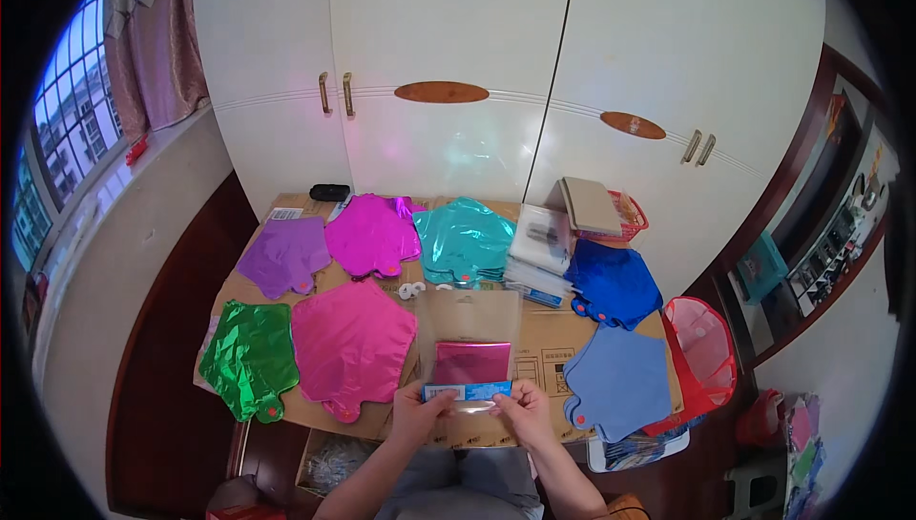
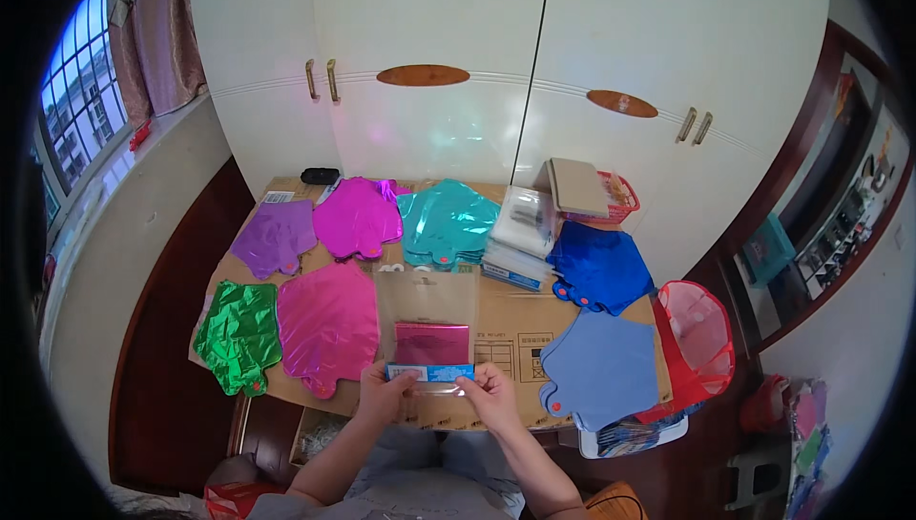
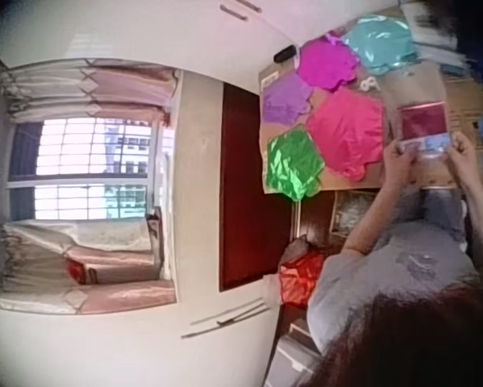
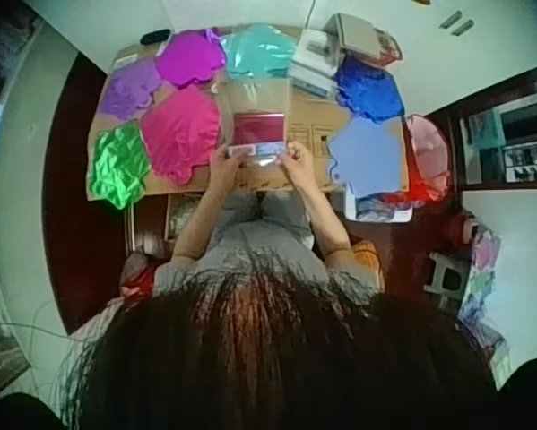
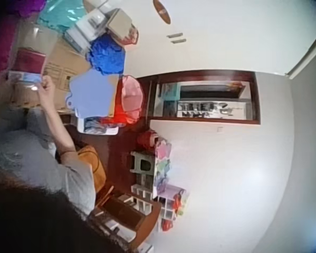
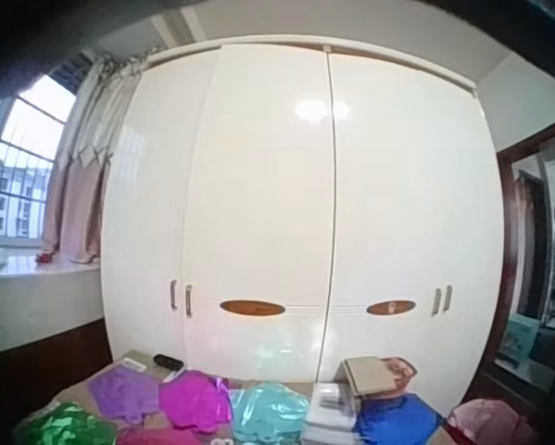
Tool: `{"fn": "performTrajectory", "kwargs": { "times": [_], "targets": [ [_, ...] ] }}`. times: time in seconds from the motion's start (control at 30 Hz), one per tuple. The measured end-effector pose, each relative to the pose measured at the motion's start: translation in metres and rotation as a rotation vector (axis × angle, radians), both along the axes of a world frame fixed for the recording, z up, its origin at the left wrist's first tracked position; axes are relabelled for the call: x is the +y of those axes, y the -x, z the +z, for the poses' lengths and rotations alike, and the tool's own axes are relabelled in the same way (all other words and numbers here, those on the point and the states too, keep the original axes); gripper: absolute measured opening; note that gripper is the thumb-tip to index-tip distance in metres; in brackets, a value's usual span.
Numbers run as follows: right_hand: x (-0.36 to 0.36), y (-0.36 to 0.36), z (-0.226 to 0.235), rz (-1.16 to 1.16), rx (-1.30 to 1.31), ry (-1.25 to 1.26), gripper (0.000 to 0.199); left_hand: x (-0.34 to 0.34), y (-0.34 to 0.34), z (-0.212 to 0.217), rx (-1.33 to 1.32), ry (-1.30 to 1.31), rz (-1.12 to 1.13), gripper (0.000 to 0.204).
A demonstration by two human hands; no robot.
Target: Folding colorful plastic bags and placing them into clear plastic retail packaging envelopes.
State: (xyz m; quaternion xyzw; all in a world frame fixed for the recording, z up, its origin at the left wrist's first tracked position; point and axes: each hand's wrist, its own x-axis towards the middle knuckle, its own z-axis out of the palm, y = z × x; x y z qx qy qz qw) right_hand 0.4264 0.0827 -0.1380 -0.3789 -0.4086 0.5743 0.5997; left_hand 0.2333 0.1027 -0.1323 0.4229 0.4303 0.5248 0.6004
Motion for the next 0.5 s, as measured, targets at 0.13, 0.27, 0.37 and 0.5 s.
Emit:
{"fn": "performTrajectory", "kwargs": {
  "times": [0.13,0.27,0.37,0.5],
  "targets": [
    [-0.001,0.014,-0.003,-0.028,0.162,0.001,0.021,-0.005,-0.013,0.000,-0.368,-0.091,0.037,0.017],
    [-0.007,0.023,-0.013,0.002,0.114,0.039,0.023,-0.011,-0.014,-0.020,-0.343,0.046,-0.002,0.022],
    [-0.012,0.021,-0.017,0.047,0.021,0.016,0.018,-0.012,-0.014,-0.026,-0.265,0.029,-0.025,0.024],
    [-0.001,-0.040,-0.017,0.004,-0.125,-0.109,0.012,-0.010,0.027,-0.008,0.146,0.006,-0.284,0.027]
  ]
}}
